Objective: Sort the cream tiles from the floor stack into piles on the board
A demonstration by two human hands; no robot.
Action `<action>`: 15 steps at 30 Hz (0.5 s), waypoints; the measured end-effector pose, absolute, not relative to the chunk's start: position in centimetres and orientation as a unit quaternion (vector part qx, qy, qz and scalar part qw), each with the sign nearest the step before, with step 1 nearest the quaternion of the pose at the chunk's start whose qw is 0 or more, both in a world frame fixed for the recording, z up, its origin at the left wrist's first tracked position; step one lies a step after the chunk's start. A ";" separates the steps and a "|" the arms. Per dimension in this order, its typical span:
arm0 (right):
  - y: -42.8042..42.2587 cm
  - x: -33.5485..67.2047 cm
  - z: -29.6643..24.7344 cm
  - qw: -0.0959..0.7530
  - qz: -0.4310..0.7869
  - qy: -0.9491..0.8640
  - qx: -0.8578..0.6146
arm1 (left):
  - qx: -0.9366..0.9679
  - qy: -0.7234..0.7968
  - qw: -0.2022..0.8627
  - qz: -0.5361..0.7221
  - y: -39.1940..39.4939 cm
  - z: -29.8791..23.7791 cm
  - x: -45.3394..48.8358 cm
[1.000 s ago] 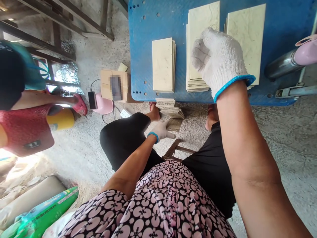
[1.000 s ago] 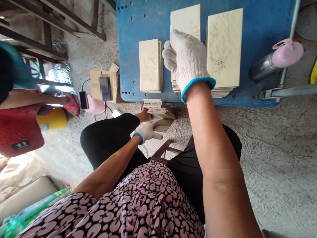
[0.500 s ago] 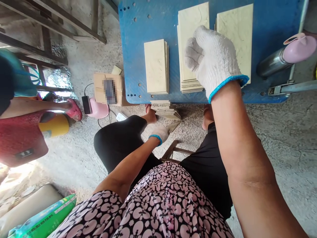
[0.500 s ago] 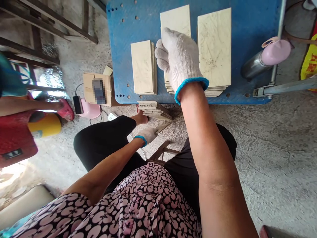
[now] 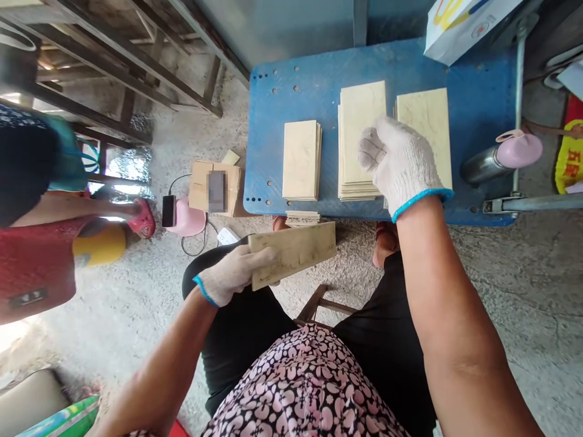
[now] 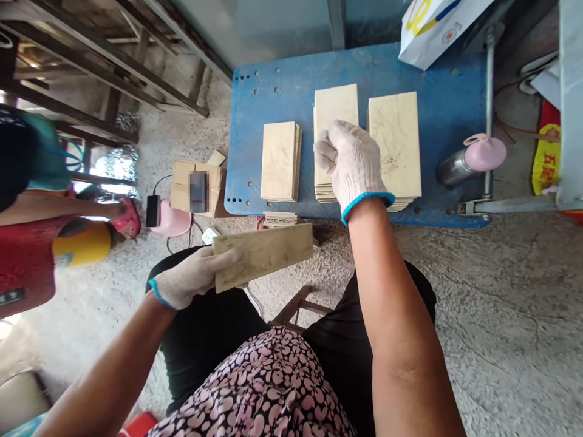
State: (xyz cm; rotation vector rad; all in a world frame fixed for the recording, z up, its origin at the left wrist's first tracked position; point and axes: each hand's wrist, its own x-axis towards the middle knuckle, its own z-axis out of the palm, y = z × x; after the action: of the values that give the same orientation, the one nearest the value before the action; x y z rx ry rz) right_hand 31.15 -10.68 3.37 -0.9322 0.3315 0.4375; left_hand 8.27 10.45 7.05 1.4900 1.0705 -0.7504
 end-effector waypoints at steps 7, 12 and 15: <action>-9.3 29.4 3.4 0.780 0.256 0.123 -0.557 | 0.530 0.453 0.713 -0.075 10.8 7.4 8.1; -8.2 27.5 3.2 0.645 0.291 0.066 -0.703 | 0.395 0.399 0.823 0.082 8.3 3.9 12.8; -7.4 27.3 2.4 0.561 0.271 0.028 -0.782 | 0.369 0.390 0.837 0.107 8.0 1.7 16.8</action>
State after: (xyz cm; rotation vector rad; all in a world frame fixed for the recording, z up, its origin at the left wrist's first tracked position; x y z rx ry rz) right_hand 27.33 -7.41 2.38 -1.8422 0.0666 0.6376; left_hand 16.78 8.04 1.70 0.7815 0.8248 0.2254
